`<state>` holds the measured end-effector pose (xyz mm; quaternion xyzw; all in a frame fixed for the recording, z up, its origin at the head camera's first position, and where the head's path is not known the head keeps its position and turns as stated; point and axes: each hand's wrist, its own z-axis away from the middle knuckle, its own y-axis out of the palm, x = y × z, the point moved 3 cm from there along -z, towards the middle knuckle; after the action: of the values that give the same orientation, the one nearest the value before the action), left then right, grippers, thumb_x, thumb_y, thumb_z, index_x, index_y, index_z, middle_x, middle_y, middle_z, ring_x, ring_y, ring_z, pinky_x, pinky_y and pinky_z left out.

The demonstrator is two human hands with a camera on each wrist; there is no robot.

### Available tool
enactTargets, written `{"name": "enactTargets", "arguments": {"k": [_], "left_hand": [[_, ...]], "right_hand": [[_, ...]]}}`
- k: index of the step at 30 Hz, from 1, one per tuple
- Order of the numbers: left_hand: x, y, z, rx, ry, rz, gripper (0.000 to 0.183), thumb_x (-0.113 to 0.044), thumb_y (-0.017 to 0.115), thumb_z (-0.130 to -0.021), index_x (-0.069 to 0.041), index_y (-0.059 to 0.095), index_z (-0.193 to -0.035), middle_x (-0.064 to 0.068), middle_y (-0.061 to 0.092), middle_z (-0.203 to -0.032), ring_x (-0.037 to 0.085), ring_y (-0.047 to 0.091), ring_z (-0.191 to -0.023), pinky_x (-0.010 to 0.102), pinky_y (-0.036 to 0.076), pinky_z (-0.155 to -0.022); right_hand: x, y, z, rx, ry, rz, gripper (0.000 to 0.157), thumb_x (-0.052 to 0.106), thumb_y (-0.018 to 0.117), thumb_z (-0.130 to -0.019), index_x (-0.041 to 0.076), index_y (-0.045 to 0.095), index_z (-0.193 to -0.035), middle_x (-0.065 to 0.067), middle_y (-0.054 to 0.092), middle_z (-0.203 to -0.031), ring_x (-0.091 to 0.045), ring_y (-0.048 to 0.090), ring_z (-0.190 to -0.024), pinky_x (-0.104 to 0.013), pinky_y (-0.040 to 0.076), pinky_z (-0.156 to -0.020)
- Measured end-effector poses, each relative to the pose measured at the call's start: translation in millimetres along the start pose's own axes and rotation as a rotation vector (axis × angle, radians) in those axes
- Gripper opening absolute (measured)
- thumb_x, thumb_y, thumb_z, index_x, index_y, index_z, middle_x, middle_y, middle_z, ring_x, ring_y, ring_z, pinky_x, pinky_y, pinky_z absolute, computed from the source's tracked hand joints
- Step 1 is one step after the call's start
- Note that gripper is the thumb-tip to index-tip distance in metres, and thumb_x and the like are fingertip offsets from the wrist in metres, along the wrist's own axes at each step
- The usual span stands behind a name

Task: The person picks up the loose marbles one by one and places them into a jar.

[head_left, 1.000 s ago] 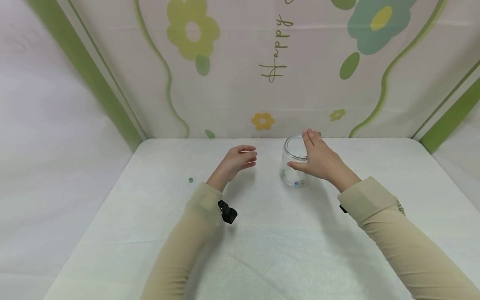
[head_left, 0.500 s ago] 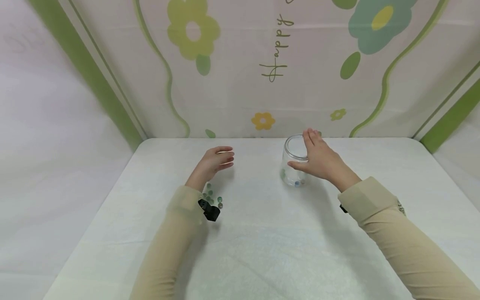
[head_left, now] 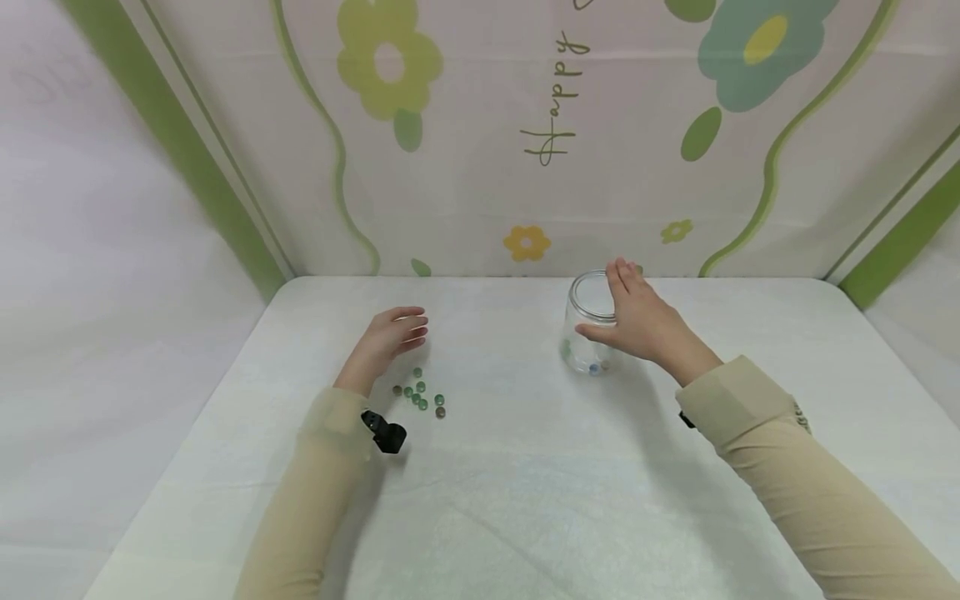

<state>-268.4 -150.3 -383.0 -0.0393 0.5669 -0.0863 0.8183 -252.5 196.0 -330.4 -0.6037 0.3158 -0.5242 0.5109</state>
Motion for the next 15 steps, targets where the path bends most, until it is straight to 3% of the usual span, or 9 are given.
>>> {"name": "enactTargets", "arguments": {"k": [6,15], "left_hand": [[6.3,-21.2,2.6,-0.03,-0.017,-0.06,0.046,-0.014,0.041,-0.102,0.0,0.034,-0.146,0.019,0.038,-0.148,0.028,0.045,-0.131,0.028,0.047,-0.106],[17.8,-45.8,9.0,-0.035,-0.018,-0.135,0.048,-0.015,0.039,-0.103,0.004,0.03,-0.146,0.023,0.034,-0.15,0.033,0.041,-0.135,0.037,0.04,-0.113]], "right_hand": [[0,0.0,-1,-0.005,0.0,0.001,0.103,0.05,0.06,-0.087,-0.009,0.004,-0.15,-0.027,0.0,-0.159,-0.042,0.0,-0.147,-0.06,0.015,-0.119],[-1,0.5,-1,-0.003,0.001,-0.002,0.103,0.051,0.06,-0.087,-0.008,0.004,-0.15,-0.026,-0.001,-0.159,-0.041,0.0,-0.147,-0.061,0.016,-0.118]]}}
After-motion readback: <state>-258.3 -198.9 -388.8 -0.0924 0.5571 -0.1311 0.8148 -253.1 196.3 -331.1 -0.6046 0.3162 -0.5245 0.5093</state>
